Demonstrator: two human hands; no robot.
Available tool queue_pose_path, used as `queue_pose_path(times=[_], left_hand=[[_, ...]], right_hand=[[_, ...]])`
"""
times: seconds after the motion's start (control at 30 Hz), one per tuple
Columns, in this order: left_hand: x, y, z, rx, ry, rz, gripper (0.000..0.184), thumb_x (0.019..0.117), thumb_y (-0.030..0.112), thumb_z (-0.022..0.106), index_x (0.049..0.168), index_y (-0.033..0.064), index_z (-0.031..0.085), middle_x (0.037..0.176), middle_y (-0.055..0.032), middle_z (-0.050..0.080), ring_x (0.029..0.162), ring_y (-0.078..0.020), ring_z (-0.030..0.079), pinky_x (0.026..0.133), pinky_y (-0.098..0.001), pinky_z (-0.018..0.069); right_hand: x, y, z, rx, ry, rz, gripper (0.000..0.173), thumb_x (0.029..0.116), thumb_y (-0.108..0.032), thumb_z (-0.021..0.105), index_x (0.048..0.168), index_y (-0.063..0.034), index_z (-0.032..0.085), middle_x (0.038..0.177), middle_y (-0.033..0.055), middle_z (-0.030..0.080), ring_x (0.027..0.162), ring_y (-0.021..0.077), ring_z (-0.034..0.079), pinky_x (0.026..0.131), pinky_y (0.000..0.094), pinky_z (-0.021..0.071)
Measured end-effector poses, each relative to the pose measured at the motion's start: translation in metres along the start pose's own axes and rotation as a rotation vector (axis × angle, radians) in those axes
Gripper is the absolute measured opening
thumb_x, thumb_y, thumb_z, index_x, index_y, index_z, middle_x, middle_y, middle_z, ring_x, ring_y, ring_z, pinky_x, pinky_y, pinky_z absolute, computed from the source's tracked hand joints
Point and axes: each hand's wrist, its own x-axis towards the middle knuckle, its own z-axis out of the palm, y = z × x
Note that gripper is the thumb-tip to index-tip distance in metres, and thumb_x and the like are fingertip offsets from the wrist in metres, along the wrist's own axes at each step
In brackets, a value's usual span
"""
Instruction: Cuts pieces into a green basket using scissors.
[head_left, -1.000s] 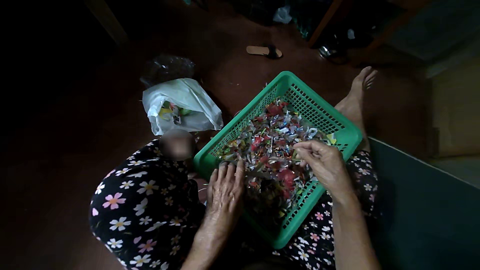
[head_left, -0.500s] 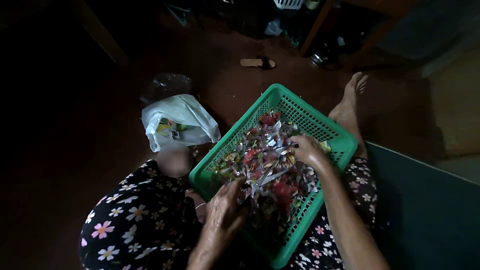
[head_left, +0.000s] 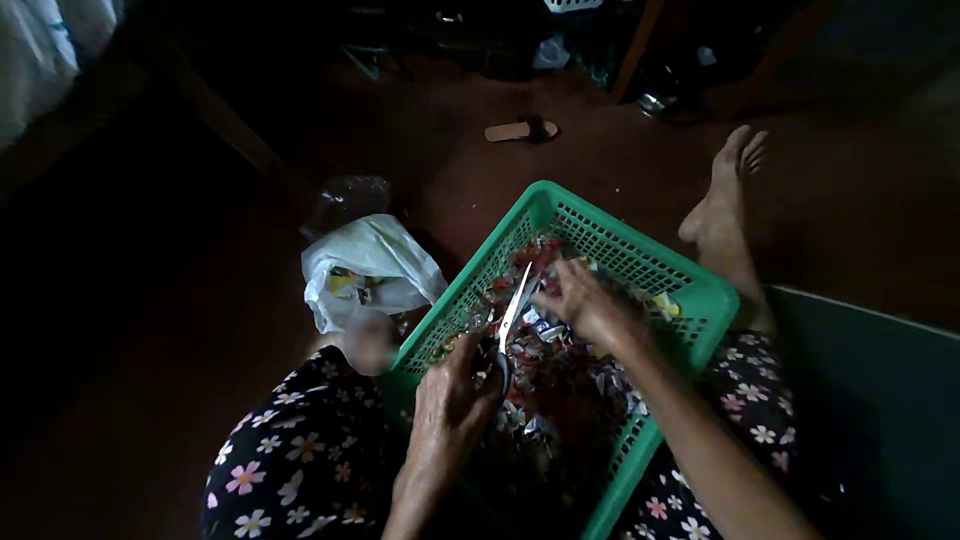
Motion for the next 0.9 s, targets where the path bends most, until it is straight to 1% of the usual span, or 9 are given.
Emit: queue_pose_path(times=[0.07,0.17,0.27,0.37,0.47,0.6,0.7,0.77,0.9], left_hand=[[0.008,-0.003,0.008,-0.008,-0.023,-0.011,0.038,0.0942,0.022,0.062,0.129,0.0055,0.065,0.089,-0.0034,0.072,0.072,-0.0119,0.067,0.065,-0.0338,0.0565],[0.013,-0.006,0.015,0.055,-0.005,-0.028,0.039,0.0937,0.023,0.063,0.129,0.0064,0.064,0.093,-0.0038,0.072,0.077,-0.014,0.068,0.069,-0.0372,0.057],[0.013,-0.013,0.016,0.122,0.035,-0.035,0.046,0.0925,0.022,0.063,0.135,0.004,0.061,0.109,-0.0103,0.072,0.094,-0.0214,0.071,0.081,-0.045,0.0586],[0.009,-0.021,0.013,0.151,-0.022,-0.028,0.057,0.0915,0.019,0.064,0.144,-0.0013,0.053,0.124,-0.0184,0.068,0.112,-0.0334,0.065,0.094,-0.0539,0.0529],[0.006,-0.03,0.017,0.113,-0.104,0.008,0.062,0.0919,0.02,0.065,0.147,-0.0012,0.049,0.128,-0.017,0.066,0.119,-0.0304,0.063,0.1,-0.0496,0.0516],[0.009,-0.036,0.027,0.002,-0.127,0.073,0.066,0.0908,0.022,0.066,0.149,-0.003,0.046,0.132,-0.0174,0.064,0.12,-0.0261,0.062,0.102,-0.0447,0.0507],[0.01,-0.036,0.031,0.005,-0.111,0.077,0.064,0.0923,0.02,0.062,0.149,-0.0063,0.045,0.13,-0.0196,0.064,0.118,-0.0277,0.063,0.1,-0.0456,0.0523],[0.009,-0.036,0.031,0.057,-0.092,0.059,0.059,0.0922,0.014,0.061,0.147,-0.0037,0.049,0.124,-0.0169,0.068,0.109,-0.0269,0.067,0.093,-0.0455,0.0556],[0.006,-0.036,0.032,0.107,-0.039,0.057,0.045,0.0914,0.011,0.064,0.135,-0.001,0.062,0.102,-0.01,0.075,0.084,-0.0187,0.074,0.075,-0.0393,0.0618]], right_hand=[[-0.01,-0.009,0.016,-0.092,-0.089,0.011,0.06,0.097,-0.026,0.072,0.143,0.0052,0.049,0.146,0.0274,0.047,0.125,0.045,0.056,0.102,0.059,0.048],[-0.022,-0.008,0.024,-0.179,-0.119,-0.037,0.037,0.1032,-0.01,0.058,0.135,0.0075,0.054,0.137,0.0278,0.054,0.12,0.0442,0.061,0.099,0.0548,0.05],[-0.021,0.0,0.007,0.111,-0.16,0.036,0.03,0.1044,-0.01,0.056,0.127,0.0089,0.062,0.129,0.027,0.062,0.12,0.0387,0.062,0.104,0.0512,0.0481],[-0.023,0.001,-0.008,0.452,-0.168,0.13,0.027,0.1012,-0.017,0.066,0.114,0.0072,0.065,0.103,0.019,0.066,0.092,0.0227,0.064,0.087,0.0396,0.0531],[-0.027,0.005,-0.012,0.624,-0.166,0.084,0.017,0.0962,-0.009,0.071,0.106,0.004,0.067,0.091,0.0096,0.066,0.081,0.0103,0.062,0.078,0.0286,0.0536],[-0.025,0.004,-0.013,0.581,-0.324,0.027,0.016,0.0964,-0.009,0.07,0.106,0.0033,0.067,0.092,0.0084,0.066,0.083,0.0092,0.06,0.08,0.0287,0.051],[-0.021,0.006,-0.009,0.516,-0.408,-0.039,0.019,0.0994,-0.016,0.067,0.092,0.0011,0.066,0.079,0.004,0.059,0.071,0.0072,0.053,0.07,0.0274,0.0463],[-0.021,0.004,-0.012,0.474,-0.436,-0.016,0.026,0.1016,-0.018,0.064,0.084,0.0002,0.062,0.072,0.0024,0.052,0.065,0.0076,0.048,0.064,0.0269,0.0423],[-0.02,0.004,-0.017,0.382,-0.45,0.009,0.03,0.1036,-0.019,0.061,0.08,-0.001,0.057,0.07,0.003,0.049,0.064,0.0099,0.047,0.063,0.028,0.0415]])
